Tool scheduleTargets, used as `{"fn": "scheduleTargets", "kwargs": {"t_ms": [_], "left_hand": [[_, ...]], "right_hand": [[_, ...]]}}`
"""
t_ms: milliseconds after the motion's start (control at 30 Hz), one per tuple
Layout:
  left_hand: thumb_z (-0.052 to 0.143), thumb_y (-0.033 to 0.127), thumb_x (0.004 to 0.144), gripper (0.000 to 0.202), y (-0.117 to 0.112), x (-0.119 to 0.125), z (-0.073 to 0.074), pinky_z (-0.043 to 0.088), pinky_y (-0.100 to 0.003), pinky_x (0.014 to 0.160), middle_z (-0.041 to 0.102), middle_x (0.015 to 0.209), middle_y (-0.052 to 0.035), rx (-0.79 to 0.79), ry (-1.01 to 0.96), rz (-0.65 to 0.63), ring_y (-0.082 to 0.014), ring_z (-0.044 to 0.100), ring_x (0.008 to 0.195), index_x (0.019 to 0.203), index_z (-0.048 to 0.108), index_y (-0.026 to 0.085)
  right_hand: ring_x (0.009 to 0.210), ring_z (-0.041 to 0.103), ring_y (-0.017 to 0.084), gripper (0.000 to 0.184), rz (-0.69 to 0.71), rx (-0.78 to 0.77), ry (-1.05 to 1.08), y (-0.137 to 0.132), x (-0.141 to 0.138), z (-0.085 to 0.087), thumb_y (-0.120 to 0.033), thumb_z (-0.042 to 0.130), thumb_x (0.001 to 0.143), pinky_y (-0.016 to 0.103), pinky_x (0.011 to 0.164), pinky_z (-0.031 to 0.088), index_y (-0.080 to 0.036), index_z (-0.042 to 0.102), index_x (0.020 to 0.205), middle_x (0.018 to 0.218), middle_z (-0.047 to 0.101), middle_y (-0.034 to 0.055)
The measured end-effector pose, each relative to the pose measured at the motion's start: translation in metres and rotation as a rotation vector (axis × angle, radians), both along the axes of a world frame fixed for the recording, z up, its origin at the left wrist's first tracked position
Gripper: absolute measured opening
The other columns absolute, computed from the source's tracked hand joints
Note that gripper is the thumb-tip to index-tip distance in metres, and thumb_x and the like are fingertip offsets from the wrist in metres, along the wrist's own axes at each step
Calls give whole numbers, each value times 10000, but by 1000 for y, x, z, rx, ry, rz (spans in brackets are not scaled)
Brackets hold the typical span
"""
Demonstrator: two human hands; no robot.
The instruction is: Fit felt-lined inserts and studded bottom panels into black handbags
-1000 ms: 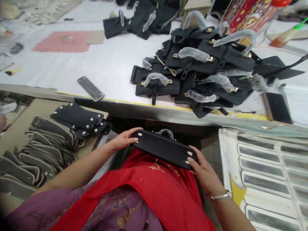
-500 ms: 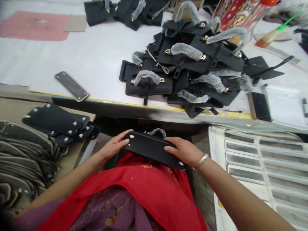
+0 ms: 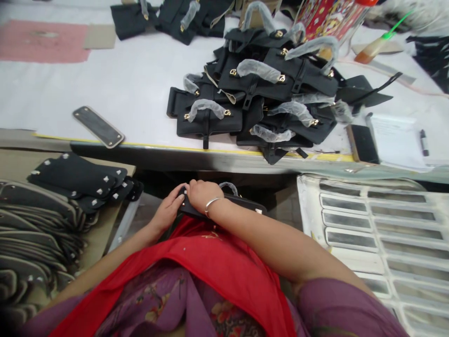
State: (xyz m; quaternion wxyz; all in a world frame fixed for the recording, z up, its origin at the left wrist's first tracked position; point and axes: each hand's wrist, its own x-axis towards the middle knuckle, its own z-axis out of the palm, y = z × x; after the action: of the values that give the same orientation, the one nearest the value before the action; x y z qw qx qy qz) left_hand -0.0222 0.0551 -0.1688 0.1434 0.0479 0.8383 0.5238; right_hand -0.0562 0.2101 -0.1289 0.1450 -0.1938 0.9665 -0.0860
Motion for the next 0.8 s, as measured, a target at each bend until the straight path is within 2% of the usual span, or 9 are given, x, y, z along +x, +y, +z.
{"fn": "scheduleTargets", "kwargs": {"t_ms": [100,167,267,367,467,600,700,800], "left_hand": [[347,354,890,450,6,4,-2,346,-356,1021,466,1322,-96,-19,32,16,-197,436,1212,1293,397,160],[335,350,896,445,11,9,-3,336,-361,1031,455,1331,-100,-38,61,31,-192,425,1222,1294,391,159],[317,339,904,438,16,14,-5,323,-360,1043,453,1329,-103,-79,123,60,-186,424,1223,1294,392,154],[309,331,909,436,14,16,-5,337,-369,1032,467,1313,-115,-137,170,47,-196,439,1207,1294,398,146],[317,309,908,430,9,10,2,351,-383,1020,482,1292,-119,-220,242,-38,-202,449,1192,1300,393,149],[314,237,901,407,22,-6,20,319,-380,1031,493,1271,-129,-347,535,-148,-206,433,1186,1276,415,116],[316,249,905,386,47,-16,31,357,-383,961,545,1201,-134,-480,667,-324,-226,487,1099,1239,454,112],[321,359,908,375,68,-19,33,394,-394,811,616,995,-131,-664,668,-485,-253,547,922,1104,547,132]], "right_hand": [[821,598,257,416,-65,-2,53,-10,5,0,-376,166,955,366,682,444,-155,517,977,922,620,115],[849,583,255,412,-82,-3,100,-7,12,1,-373,160,957,369,708,429,-157,511,983,941,611,114],[844,578,239,421,-71,10,139,12,22,3,-381,154,959,346,718,409,-157,509,989,938,604,109],[809,591,237,432,-115,96,111,45,30,6,-413,172,954,329,693,402,-153,516,981,894,612,103],[786,603,244,457,-194,203,81,79,37,9,-458,191,945,326,676,401,-145,522,975,876,623,111],[800,610,255,489,-235,266,40,105,45,15,-480,198,937,342,690,413,-132,539,972,887,628,131],[898,598,256,488,-214,175,-43,120,49,17,-494,231,929,346,755,425,-140,544,1052,975,622,136],[1004,561,250,564,-247,-14,-128,143,59,17,-561,442,838,331,833,425,-166,444,1240,1150,565,127]]}}
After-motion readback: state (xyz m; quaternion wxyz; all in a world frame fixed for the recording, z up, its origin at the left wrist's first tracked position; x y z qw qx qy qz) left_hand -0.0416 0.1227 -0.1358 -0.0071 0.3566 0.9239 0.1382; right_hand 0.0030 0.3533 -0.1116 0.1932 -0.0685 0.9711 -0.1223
